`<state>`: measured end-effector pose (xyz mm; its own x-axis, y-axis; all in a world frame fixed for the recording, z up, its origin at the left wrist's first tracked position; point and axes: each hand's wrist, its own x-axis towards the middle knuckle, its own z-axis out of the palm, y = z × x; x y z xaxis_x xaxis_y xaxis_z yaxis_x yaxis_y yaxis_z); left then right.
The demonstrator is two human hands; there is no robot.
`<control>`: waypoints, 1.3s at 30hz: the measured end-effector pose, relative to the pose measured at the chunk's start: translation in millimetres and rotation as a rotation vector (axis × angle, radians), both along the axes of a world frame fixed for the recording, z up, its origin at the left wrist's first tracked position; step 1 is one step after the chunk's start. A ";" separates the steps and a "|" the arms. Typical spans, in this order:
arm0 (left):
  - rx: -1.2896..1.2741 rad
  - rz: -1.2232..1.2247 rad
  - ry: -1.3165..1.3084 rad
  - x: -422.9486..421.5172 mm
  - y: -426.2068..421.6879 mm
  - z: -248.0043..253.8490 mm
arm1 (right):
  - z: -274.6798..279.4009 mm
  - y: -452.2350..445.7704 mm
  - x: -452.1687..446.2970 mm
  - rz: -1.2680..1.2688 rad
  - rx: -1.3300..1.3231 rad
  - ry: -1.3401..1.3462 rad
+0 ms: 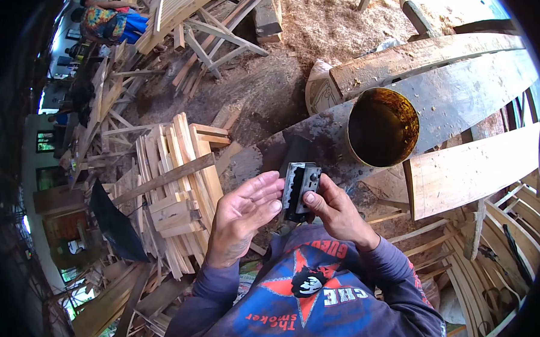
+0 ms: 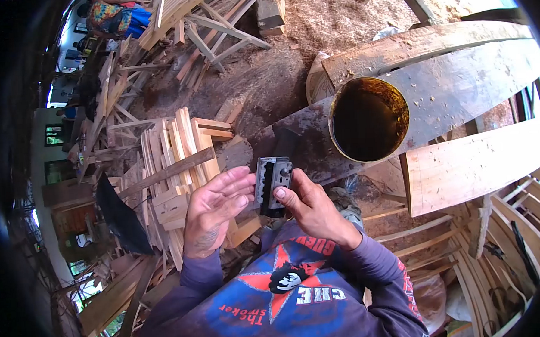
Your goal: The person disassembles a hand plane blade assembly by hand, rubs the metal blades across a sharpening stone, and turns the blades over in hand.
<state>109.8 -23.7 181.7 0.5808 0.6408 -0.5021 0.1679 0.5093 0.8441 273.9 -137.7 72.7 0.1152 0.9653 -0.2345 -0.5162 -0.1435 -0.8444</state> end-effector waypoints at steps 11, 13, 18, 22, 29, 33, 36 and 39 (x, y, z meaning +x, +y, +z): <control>-0.004 0.004 -0.038 -18.2 8.5 -0.1 | -0.9 6.3 -11.5 0.027 -0.030 -0.025; -0.008 0.010 -0.040 -19.9 9.1 0.8 | -2.4 7.0 -13.1 0.022 -0.031 -0.011; 0.012 0.000 -0.031 -24.0 10.6 -2.5 | -2.4 8.8 -14.6 0.016 -0.027 -0.085; 0.043 0.013 0.000 -23.4 9.3 -6.0 | -3.8 9.6 -15.8 0.032 -0.021 -0.061; 0.053 -0.034 -0.012 -25.0 6.8 -3.2 | -2.1 12.3 -17.6 -0.013 0.008 -0.121; 0.050 -0.030 -0.015 -25.3 7.3 -1.1 | -3.7 12.8 -16.0 0.013 -0.010 -0.166; 0.060 -0.029 -0.013 -26.0 9.6 0.6 | -9.0 14.0 -18.3 0.023 -0.014 -0.123; 0.011 0.022 0.000 -23.2 16.4 -4.5 | -5.5 16.0 -19.1 0.033 -0.018 0.091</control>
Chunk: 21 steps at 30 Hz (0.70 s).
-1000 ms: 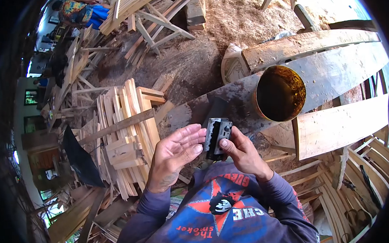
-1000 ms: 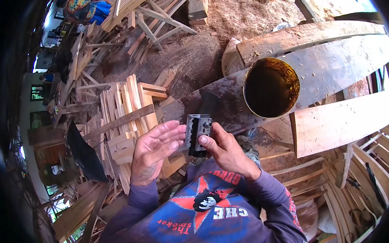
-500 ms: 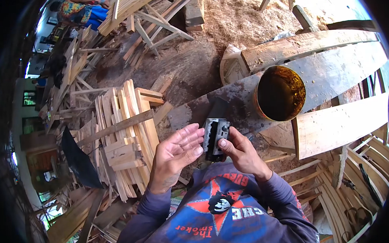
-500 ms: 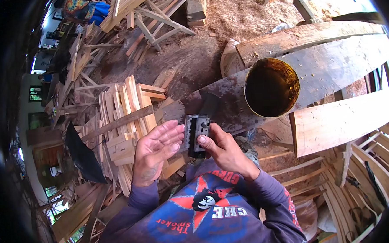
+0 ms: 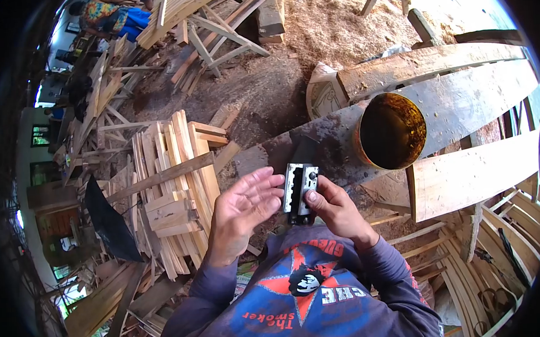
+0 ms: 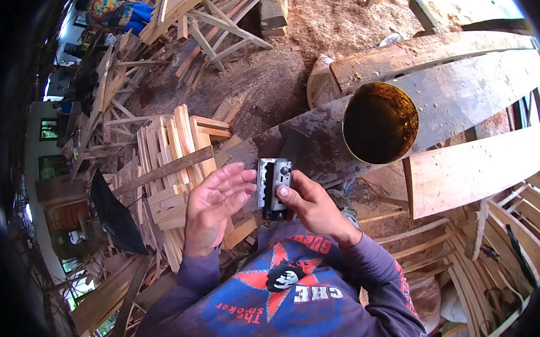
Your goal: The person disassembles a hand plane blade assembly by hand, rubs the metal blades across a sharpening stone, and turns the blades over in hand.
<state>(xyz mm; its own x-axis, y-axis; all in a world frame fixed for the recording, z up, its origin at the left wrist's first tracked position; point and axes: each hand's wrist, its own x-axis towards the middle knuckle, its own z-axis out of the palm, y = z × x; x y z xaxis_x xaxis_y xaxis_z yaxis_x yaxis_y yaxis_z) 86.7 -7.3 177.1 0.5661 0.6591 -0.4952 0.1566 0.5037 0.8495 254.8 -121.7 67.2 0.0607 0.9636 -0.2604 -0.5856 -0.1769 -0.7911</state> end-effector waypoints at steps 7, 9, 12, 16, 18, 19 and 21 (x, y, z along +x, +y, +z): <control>-0.185 -0.081 -0.280 9.2 8.0 -22.9 | 4.9 -0.1 3.1 0.195 0.082 0.428; -0.186 -0.073 -0.262 10.2 7.7 -23.3 | 2.1 0.3 2.9 0.211 0.121 0.389; -0.199 -0.066 -0.257 11.8 8.7 -21.4 | 6.5 1.5 1.7 0.194 0.110 0.418; -0.176 -0.078 -0.283 12.8 9.7 -20.7 | 5.6 0.7 1.8 0.203 0.121 0.465; -0.180 -0.082 -0.300 12.6 10.0 -21.1 | 4.6 0.3 1.1 0.203 0.120 0.510; -0.184 -0.082 -0.302 12.3 9.9 -21.1 | 4.4 0.1 0.8 0.205 0.119 0.510; -0.186 -0.080 -0.304 12.1 9.7 -21.0 | 4.1 -0.2 0.5 0.200 0.110 0.540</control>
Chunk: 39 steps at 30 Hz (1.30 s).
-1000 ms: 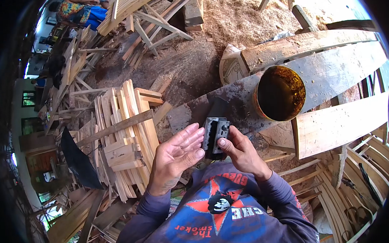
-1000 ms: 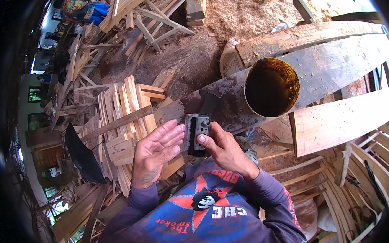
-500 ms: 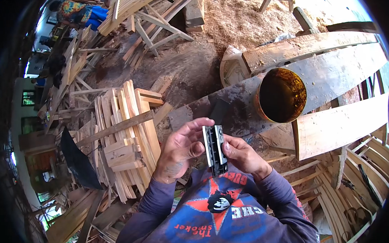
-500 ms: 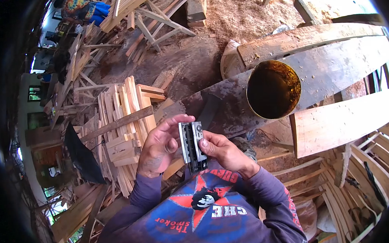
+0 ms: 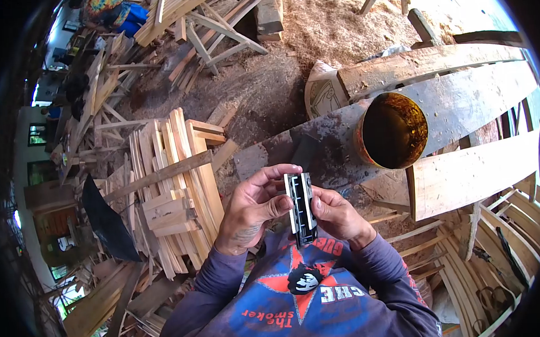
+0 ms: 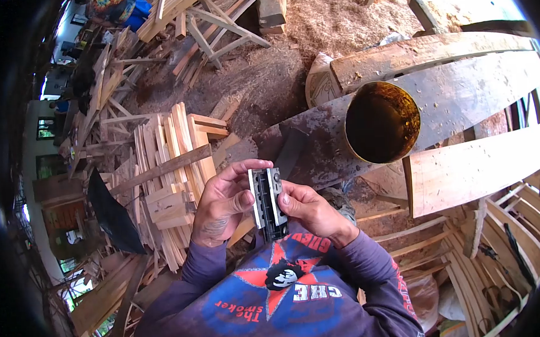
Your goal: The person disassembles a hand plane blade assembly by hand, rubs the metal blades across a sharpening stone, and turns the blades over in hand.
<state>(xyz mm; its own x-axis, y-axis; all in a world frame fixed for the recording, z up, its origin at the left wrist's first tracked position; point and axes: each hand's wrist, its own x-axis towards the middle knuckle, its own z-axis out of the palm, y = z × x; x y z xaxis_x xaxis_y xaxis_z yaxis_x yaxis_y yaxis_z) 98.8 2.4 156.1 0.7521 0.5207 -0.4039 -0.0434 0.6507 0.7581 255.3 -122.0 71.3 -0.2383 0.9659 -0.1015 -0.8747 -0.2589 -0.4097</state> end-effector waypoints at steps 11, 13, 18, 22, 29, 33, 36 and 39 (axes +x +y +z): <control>0.039 0.034 -0.023 -3.5 -2.5 -4.1 | -2.2 -1.0 -2.7 0.034 0.013 0.141; 0.040 0.043 -0.023 -3.3 -3.7 -4.3 | -3.5 -1.1 -2.4 0.027 0.005 0.157; 0.057 0.061 0.008 -3.4 -6.3 -3.8 | -5.5 -1.3 -0.8 0.105 0.063 0.257; 0.076 0.066 0.011 -0.8 -7.6 -0.5 | -7.1 -0.6 0.1 0.123 0.071 0.261; 0.093 0.088 0.030 1.2 -10.5 1.0 | -1.8 -1.2 2.3 0.137 0.054 0.222; 0.060 0.076 0.038 3.7 -9.9 6.4 | -1.8 -1.1 3.9 0.151 0.061 0.156; 0.085 0.088 0.048 5.4 -10.5 6.4 | -5.7 -2.5 5.6 0.175 0.056 0.145; 0.069 0.077 0.058 6.7 -10.7 6.7 | -5.3 -3.3 6.8 0.168 0.046 0.123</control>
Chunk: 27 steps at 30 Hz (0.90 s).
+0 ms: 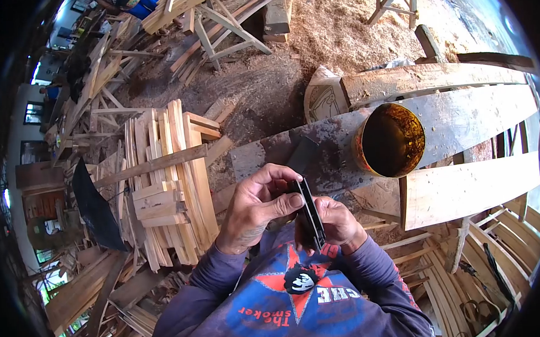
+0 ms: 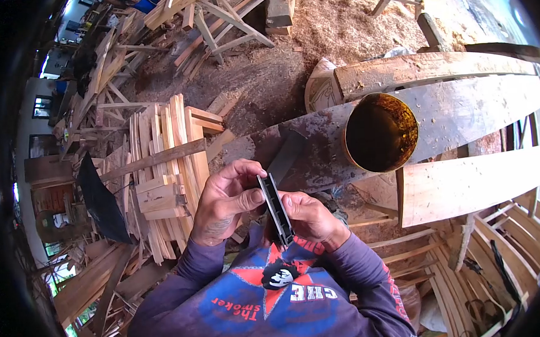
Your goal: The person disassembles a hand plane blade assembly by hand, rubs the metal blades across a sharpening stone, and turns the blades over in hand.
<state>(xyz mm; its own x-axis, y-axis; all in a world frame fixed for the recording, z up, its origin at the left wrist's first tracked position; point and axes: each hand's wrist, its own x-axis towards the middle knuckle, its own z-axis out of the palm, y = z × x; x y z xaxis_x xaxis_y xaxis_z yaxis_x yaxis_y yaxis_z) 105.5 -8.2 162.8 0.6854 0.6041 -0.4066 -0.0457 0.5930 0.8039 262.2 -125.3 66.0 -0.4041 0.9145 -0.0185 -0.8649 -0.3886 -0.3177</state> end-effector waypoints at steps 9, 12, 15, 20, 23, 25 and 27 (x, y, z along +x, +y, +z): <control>0.006 0.011 0.021 3.7 -0.5 -1.9 | 1.2 -0.5 5.2 0.016 -0.019 -0.010; -0.011 0.005 0.040 5.0 -0.6 -1.9 | -3.8 -0.4 8.3 0.049 -0.010 0.014; 0.006 0.011 0.049 6.4 -1.0 -1.9 | -0.7 -0.2 8.7 0.040 -0.030 0.005; 0.028 0.007 -0.021 5.1 0.1 -6.8 | 0.3 0.8 8.3 0.023 0.000 0.033; 0.107 0.019 -0.018 5.2 -0.5 -10.7 | 6.4 0.8 8.1 -0.002 0.006 0.040; 0.109 0.021 -0.030 6.1 0.9 -9.6 | 7.0 0.0 8.8 -0.014 0.001 0.003; 0.095 0.011 -0.035 3.8 4.7 -10.5 | 5.0 -0.8 8.0 -0.027 0.005 -0.083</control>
